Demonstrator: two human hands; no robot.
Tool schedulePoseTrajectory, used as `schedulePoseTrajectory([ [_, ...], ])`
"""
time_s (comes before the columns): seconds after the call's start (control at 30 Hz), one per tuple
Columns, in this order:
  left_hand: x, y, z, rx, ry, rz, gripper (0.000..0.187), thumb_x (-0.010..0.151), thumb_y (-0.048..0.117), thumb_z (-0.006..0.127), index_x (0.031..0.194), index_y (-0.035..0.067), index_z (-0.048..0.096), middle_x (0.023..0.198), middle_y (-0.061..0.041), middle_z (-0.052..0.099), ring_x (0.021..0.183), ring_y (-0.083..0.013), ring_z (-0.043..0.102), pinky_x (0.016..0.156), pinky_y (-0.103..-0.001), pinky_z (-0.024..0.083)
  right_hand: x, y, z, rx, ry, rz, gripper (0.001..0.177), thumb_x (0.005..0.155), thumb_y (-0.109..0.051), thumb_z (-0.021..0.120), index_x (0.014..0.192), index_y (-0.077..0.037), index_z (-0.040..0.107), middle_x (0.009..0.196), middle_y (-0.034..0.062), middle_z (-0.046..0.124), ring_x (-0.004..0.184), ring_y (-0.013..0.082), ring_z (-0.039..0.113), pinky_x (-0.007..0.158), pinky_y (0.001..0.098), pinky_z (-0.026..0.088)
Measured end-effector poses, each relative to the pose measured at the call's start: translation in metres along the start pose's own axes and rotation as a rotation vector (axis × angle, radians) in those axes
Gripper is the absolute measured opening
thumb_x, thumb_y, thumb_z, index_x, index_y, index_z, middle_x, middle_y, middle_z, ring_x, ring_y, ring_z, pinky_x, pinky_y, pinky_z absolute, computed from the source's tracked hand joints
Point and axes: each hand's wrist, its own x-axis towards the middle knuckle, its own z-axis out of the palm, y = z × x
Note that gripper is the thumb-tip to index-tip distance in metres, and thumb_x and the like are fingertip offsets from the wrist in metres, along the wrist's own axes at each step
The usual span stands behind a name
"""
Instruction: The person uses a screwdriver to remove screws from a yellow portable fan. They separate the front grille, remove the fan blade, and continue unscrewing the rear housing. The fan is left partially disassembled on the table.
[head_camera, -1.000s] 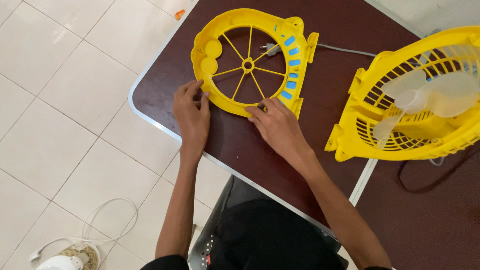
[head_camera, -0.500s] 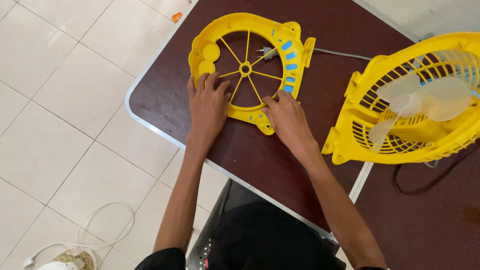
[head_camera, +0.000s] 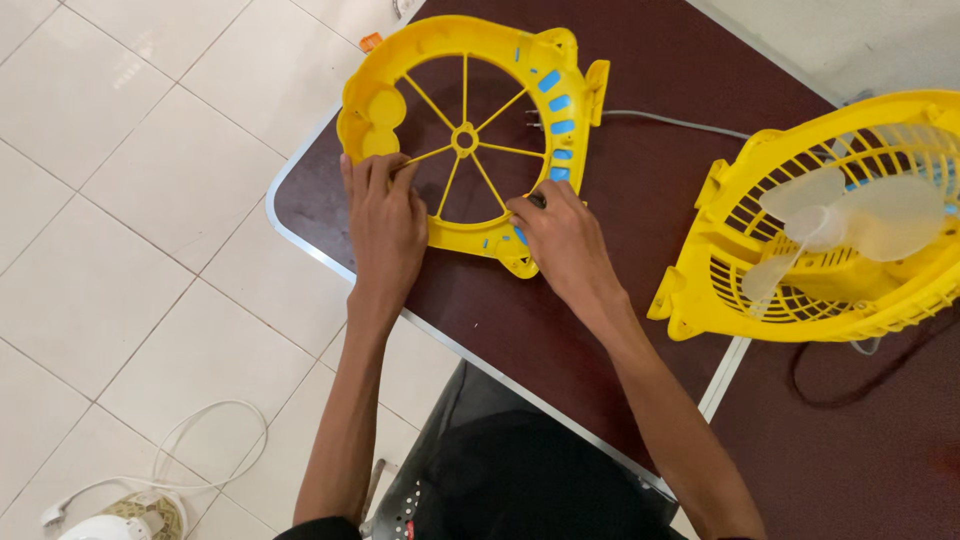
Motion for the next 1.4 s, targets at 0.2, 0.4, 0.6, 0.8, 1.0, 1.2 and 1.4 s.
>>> schedulePoseTrajectory([
  [0.2,-0.019,-0.017,-0.020,0.044,0.012,-0.107,0.030,0.089,-0.005,0.062,0.118,-0.004,0.070,0.122,-0.014,0.062,0.124,-0.0326,0.053,0.127,-0.055,0.023,0.017,-0.009,0.028,0.042,-0.038,-0.124,0.020,0.090,-0.014,0.075,0.108,-0.005,0.077,0.102,0.0148,0.067,0.097,0.0294,0.065,0.082,0.0442,0.056],
  [0.4,-0.033,-0.029,-0.020,0.090,0.026,-0.182,0.029,0.089,-0.004,0.062,0.116,-0.003,0.071,0.122,-0.014,0.063,0.124,-0.0337,0.053,0.127,-0.055,0.023,0.026,-0.009,0.047,0.025,-0.078,-0.199,0.019,0.089,-0.016,0.075,0.106,-0.008,0.079,0.100,0.0093,0.068,0.095,0.0267,0.064,0.083,0.0416,0.053],
  [0.6,-0.039,-0.024,-0.008,0.110,0.037,-0.201,0.036,0.087,-0.001,0.064,0.123,-0.001,0.069,0.122,-0.016,0.061,0.124,-0.0352,0.052,0.125,-0.058,0.022,0.027,-0.001,0.049,0.009,-0.024,-0.173,0.019,0.089,-0.017,0.076,0.106,-0.011,0.080,0.098,0.0071,0.068,0.092,0.0256,0.063,0.082,0.0405,0.052],
  [0.8,-0.034,-0.012,-0.004,0.095,0.052,-0.218,0.042,0.091,0.004,0.067,0.132,0.000,0.063,0.124,-0.015,0.059,0.125,-0.0352,0.051,0.125,-0.060,0.022,0.029,0.004,0.043,0.003,-0.033,-0.161,0.024,0.088,-0.018,0.078,0.111,-0.014,0.081,0.096,0.0061,0.069,0.091,0.0260,0.062,0.083,0.0401,0.052],
  [1.0,-0.021,0.015,-0.009,-0.006,0.039,-0.155,0.041,0.092,0.003,0.067,0.133,0.001,0.063,0.128,-0.014,0.060,0.125,-0.0367,0.050,0.121,-0.061,0.025,0.017,-0.001,0.009,0.054,0.065,-0.133,0.027,0.091,-0.011,0.075,0.118,-0.009,0.077,0.108,0.0106,0.070,0.097,0.0272,0.062,0.086,0.0405,0.053],
  [1.2,-0.003,0.068,0.003,-0.129,0.020,0.007,0.040,0.094,0.004,0.070,0.133,0.004,0.063,0.125,-0.013,0.061,0.123,-0.0347,0.052,0.118,-0.055,0.035,-0.010,-0.009,-0.054,0.071,0.114,0.069,0.025,0.097,-0.008,0.073,0.122,-0.007,0.075,0.105,0.0100,0.068,0.095,0.0270,0.062,0.084,0.0401,0.055],
  [1.4,0.013,0.142,0.014,-0.314,-0.043,0.196,0.043,0.093,0.002,0.069,0.136,0.005,0.063,0.128,-0.012,0.062,0.124,-0.0360,0.053,0.107,-0.050,0.041,-0.037,-0.010,-0.112,-0.058,0.240,0.111,0.027,0.096,-0.006,0.073,0.123,-0.005,0.073,0.106,0.0129,0.065,0.096,0.0316,0.061,0.084,0.0430,0.052],
])
